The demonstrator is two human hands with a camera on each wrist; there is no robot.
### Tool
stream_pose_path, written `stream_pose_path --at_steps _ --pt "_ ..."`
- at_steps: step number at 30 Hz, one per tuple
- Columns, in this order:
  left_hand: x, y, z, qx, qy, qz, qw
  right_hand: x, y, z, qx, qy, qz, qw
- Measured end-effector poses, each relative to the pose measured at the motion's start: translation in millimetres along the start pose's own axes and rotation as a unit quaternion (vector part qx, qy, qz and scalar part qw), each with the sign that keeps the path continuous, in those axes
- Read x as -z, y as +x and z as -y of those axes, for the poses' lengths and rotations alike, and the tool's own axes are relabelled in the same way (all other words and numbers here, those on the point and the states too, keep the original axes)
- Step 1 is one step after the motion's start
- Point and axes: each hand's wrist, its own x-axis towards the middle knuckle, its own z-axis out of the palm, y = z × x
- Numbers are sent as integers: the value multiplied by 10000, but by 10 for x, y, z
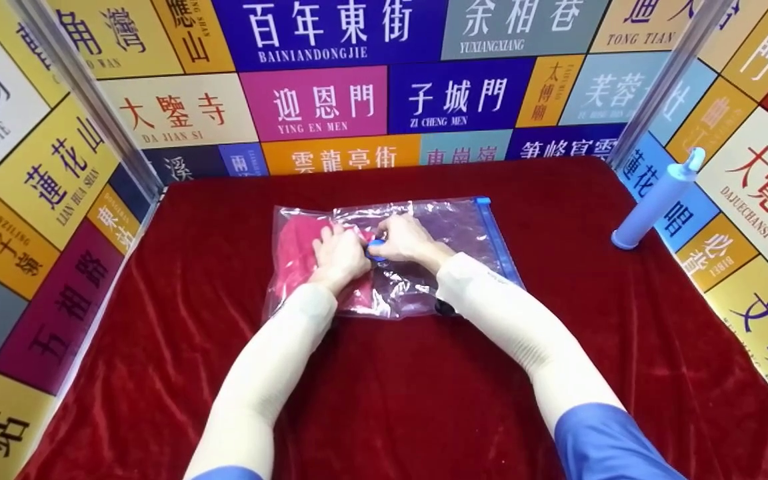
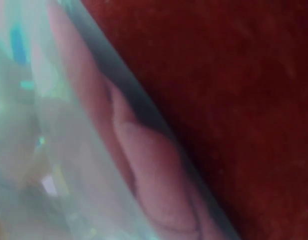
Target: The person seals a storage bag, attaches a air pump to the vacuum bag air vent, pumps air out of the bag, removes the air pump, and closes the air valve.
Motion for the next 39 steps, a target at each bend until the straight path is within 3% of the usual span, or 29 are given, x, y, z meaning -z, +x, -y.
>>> stream_pose_path --at_steps 13,26,39 --pt "7 14 0 16 -99 44 9999 -59 18 52 -694 -75 -184 9974" --pt "3 -10 15 -66 -3 -85 9999 -45 38 35 118 -103 26 9999" --pt "3 -1 11 -62 -74 -38 9999 -34 35 39 75 88 62 9999"
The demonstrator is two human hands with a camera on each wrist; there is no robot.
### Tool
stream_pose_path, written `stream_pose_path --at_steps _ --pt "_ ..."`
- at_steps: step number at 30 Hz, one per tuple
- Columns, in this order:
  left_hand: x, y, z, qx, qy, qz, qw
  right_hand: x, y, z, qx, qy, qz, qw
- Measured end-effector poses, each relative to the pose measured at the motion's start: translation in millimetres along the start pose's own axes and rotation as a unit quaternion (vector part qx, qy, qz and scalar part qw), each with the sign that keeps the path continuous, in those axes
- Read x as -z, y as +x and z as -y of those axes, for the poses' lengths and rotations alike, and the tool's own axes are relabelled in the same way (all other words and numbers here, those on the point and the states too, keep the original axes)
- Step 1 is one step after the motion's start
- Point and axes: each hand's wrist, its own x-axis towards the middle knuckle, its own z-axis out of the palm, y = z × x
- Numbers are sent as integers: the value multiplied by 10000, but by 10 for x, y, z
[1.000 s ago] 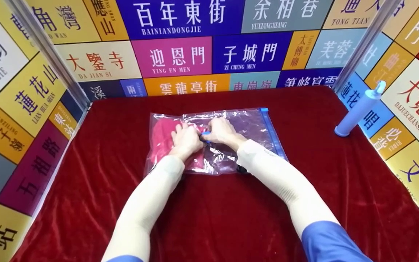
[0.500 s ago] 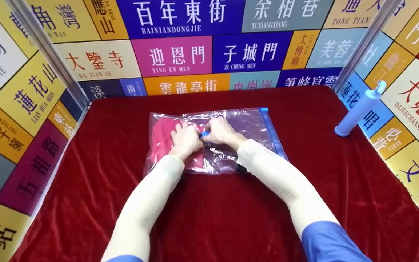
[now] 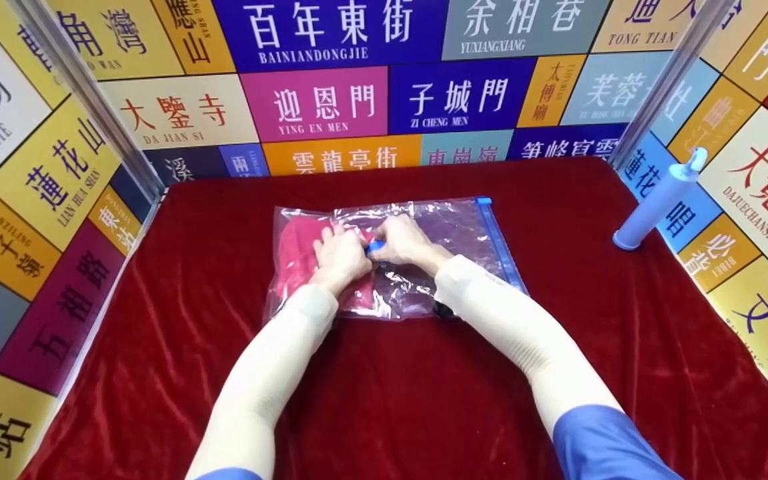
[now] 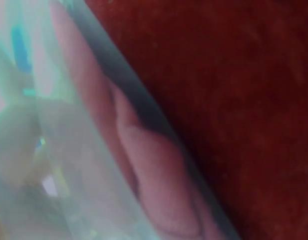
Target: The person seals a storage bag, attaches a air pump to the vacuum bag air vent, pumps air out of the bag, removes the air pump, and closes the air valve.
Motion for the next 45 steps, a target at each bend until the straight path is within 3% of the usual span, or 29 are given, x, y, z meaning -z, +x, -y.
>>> stream_pose_path --at_steps 14,24,34,45 --pt "-29 8 -2 55 95 62 9999 60 -20 -27 246 -65 -132 9996" --pt "7 -13 -2 26 97 75 9999 185 -16 -40 125 -148 -72 9998" --pt "-20 74 7 81 35 294 9995 271 -48 -144 -18 19 -70 10000" --pt "-12 -9 -6 -22 96 -23 9999 341 -97 -246 -124 -104 -175 9997"
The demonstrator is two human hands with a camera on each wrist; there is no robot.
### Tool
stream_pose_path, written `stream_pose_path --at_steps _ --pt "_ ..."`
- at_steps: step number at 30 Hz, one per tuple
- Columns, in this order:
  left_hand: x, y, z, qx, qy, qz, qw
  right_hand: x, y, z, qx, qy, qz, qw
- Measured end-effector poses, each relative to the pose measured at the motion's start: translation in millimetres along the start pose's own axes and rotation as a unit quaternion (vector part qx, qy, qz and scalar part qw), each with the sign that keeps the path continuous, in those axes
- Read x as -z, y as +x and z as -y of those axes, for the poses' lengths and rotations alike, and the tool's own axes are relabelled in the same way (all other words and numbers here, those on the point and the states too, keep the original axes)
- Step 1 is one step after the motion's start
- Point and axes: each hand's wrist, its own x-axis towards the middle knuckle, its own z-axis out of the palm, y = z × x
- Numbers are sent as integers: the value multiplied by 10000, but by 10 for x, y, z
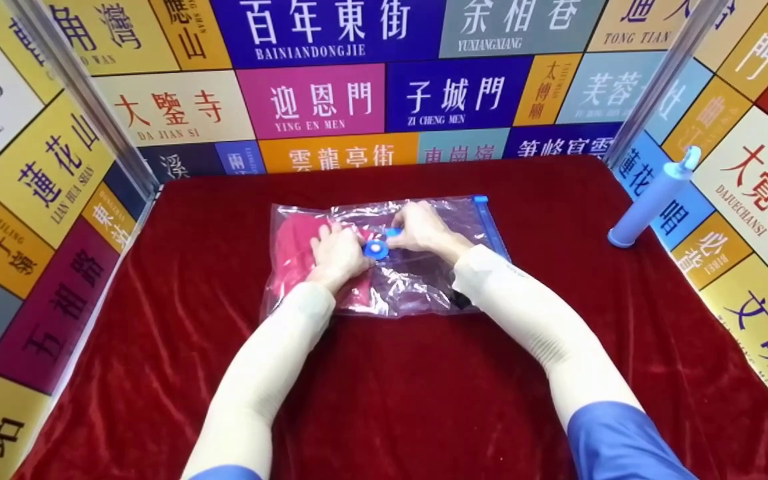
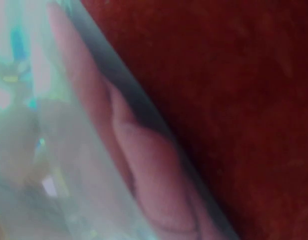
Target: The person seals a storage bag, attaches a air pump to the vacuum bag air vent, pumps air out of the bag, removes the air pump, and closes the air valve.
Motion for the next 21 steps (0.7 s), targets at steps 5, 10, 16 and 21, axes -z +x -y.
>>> stream_pose_path --at_steps 5,10,16,21 --pt "5 -10 11 10 -90 37 10000 37 -16 -39 -184 98 33 9998" --pt "-9 26 24 74 -93 149 9998 75 -38 -103 -288 198 59 9994" --pt "-23 49 29 69 -99 216 9997 107 -90 -204 -193 139 2 9997" --pt "-16 27 35 20 -43 153 9999 144 -135 -284 -271 93 -33 9996"
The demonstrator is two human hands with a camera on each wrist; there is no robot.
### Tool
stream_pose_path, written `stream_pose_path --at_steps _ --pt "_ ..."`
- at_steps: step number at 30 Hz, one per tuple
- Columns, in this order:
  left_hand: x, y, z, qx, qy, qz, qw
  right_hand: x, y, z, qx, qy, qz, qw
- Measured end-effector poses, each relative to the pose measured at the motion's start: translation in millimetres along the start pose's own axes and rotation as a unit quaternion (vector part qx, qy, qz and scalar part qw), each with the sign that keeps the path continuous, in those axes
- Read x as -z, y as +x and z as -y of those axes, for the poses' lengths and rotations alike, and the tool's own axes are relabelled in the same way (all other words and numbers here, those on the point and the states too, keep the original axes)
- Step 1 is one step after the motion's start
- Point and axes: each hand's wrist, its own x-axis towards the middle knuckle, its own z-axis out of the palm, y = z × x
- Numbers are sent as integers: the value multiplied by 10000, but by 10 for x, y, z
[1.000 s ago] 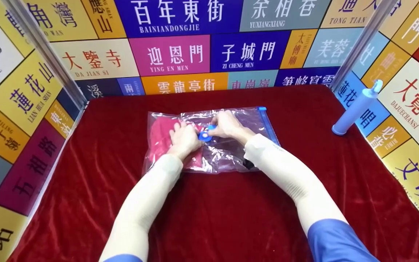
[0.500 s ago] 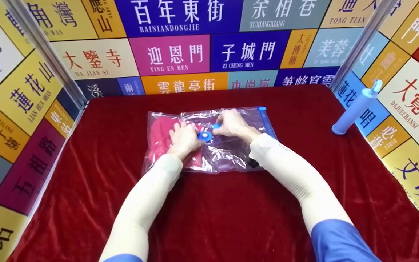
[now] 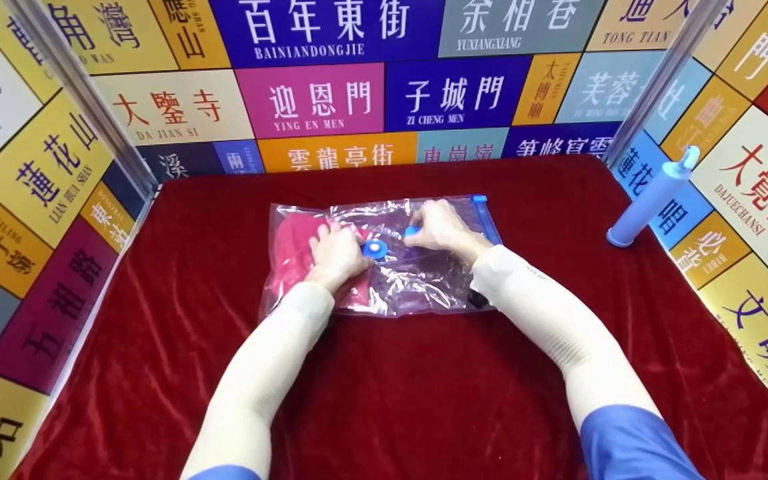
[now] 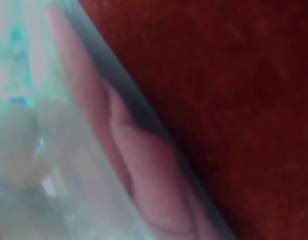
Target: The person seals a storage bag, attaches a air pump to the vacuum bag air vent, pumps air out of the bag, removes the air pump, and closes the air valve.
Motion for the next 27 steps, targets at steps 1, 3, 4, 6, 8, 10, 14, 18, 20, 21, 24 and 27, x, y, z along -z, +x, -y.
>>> stream_pose_path --at_steps 1,3,4,6,8,10,14,18,20,21,24,27 --pt "3 -5 0 -11 9 -13 10000 8 -4 -15 -36 -7 2 10000" --pt "6 -10 1 -32 31 -21 10000 22 -8 -46 -59 -86 25 9999" --pt "7 -12 0 -34 39 -18 10000 28 -10 -60 -70 -108 36 9999" --pt "10 -14 -3 -36 48 -18 10000 39 -13 -87 -100 -120 52 9999" --pt "8 -10 -6 -32 46 -9 10000 47 -20 -114 -140 -87 40 9999" --pt "5 -4 -8 -31 21 -11 10000 57 -30 -140 -164 -45 -17 9999" --pt "-4 19 -4 -25 -43 36 10000 78 -50 -192 -96 -106 -102 9998" --pt "-6 33 0 8 -66 92 9999 109 -71 -233 -68 -126 -144 9998" --pt "-6 35 -1 14 -58 94 9999 125 -77 -252 -79 -89 -156 9998" --pt "-7 34 -2 14 -58 91 9999 134 -80 -261 -90 -54 -167 9998" --pt "-8 30 -7 0 -54 70 10000 162 -87 -287 -54 -58 -207 9998" --pt "-8 22 -12 -20 -69 66 10000 190 -94 -324 -3 -147 -281 9995"
